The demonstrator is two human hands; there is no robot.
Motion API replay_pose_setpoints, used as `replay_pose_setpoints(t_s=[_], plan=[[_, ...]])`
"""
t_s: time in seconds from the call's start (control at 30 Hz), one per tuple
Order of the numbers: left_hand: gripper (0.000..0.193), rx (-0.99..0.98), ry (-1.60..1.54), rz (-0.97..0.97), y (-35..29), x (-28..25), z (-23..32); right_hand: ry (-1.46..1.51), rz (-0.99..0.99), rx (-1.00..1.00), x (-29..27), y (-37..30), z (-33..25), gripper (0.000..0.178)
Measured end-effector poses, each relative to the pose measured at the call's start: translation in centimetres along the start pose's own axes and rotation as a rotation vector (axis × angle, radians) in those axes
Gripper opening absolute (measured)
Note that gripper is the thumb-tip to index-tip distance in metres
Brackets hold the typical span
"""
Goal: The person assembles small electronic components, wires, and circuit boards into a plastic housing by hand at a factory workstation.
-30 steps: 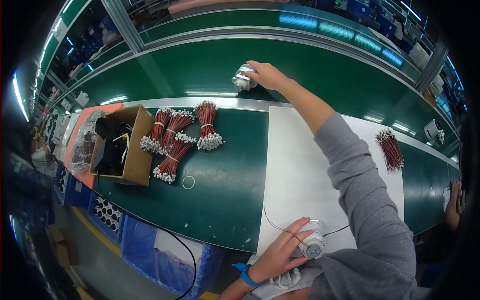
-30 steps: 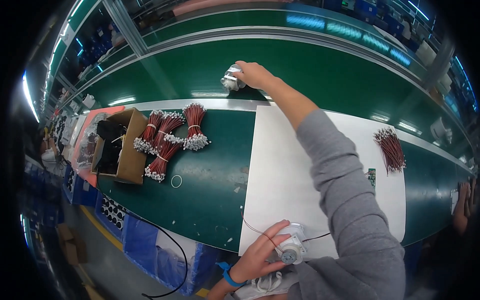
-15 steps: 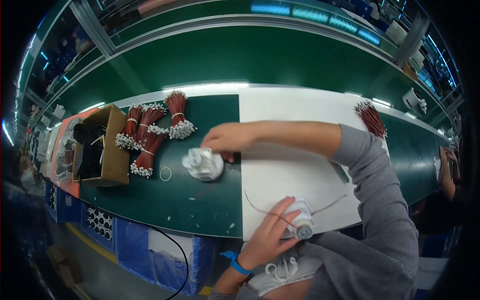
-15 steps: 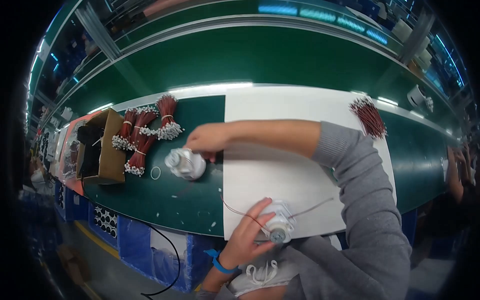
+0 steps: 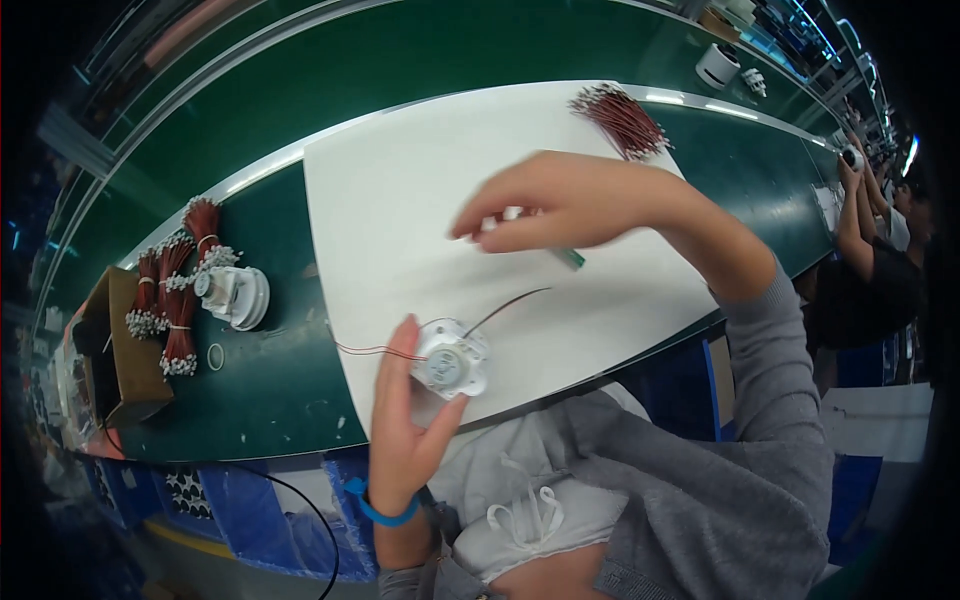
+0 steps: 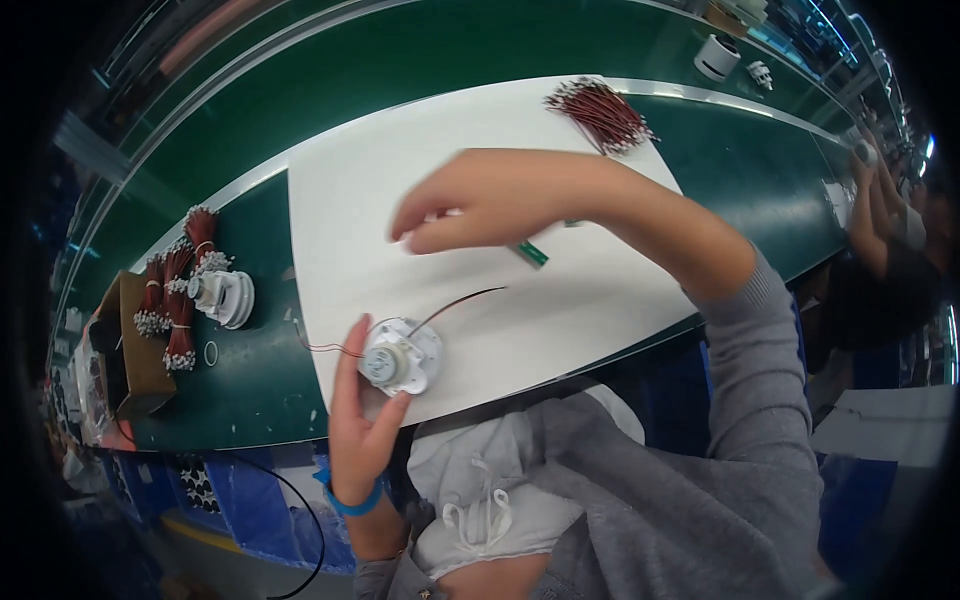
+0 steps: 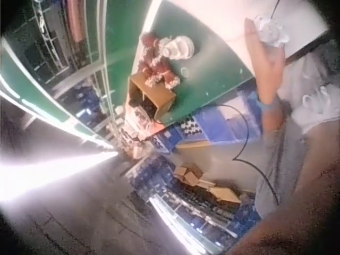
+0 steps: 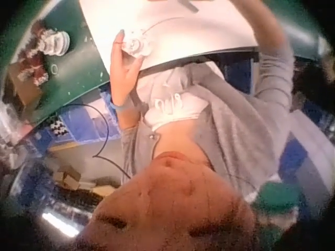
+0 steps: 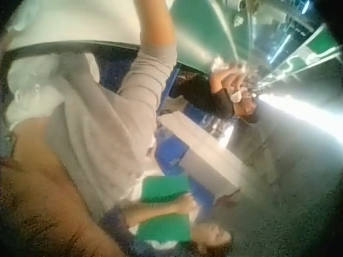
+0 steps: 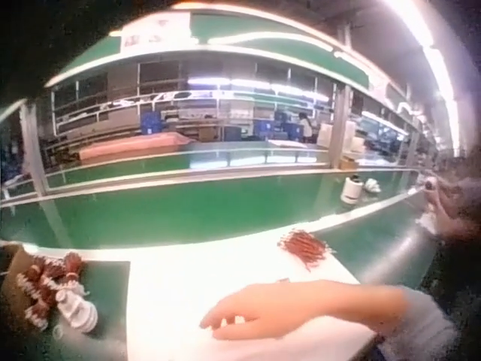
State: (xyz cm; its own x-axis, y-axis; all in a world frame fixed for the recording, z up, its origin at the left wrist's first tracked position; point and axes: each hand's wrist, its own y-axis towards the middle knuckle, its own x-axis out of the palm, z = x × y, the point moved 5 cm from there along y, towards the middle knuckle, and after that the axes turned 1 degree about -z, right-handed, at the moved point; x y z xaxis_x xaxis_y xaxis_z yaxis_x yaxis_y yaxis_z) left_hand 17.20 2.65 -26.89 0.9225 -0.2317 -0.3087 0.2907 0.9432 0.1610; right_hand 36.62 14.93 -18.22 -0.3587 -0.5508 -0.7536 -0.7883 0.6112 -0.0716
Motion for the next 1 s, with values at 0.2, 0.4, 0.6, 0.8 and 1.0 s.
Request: replay_pose_setpoints(t_s=[0.2, 0.4, 0.6, 0.8, 1.0], plan=[[0.052, -0.137, 0.412, 0.217, -3.1, -1.7, 6.2, -0.106, 0.446, 0.44, -1.7, -14.2, 4.4, 0.027], [0.027, 0.443, 0.858, 0.1, 2.7, 8.6, 11.3, -0.093, 0.503, 0.73, -0.7, -14.5, 9.1, 0.037], [0.018, 0.509, 1.0, -0.043, 4.9, 11.8, 9.3, 0.08, 0.601, 0.602, 0.1, -13.7, 12.5, 0.048], [0.016, 0.515, 1.068, -0.043, 5.5, 11.8, 8.8, 0.735, 0.545, 0.695, 0.6, -16.0, 12.4, 0.065], [0.014, 0.516, 0.872, -0.049, 7.1, 10.3, 8.8, 1.234, 0.437, 0.62, 1.8, -17.0, 10.6, 0.063]])
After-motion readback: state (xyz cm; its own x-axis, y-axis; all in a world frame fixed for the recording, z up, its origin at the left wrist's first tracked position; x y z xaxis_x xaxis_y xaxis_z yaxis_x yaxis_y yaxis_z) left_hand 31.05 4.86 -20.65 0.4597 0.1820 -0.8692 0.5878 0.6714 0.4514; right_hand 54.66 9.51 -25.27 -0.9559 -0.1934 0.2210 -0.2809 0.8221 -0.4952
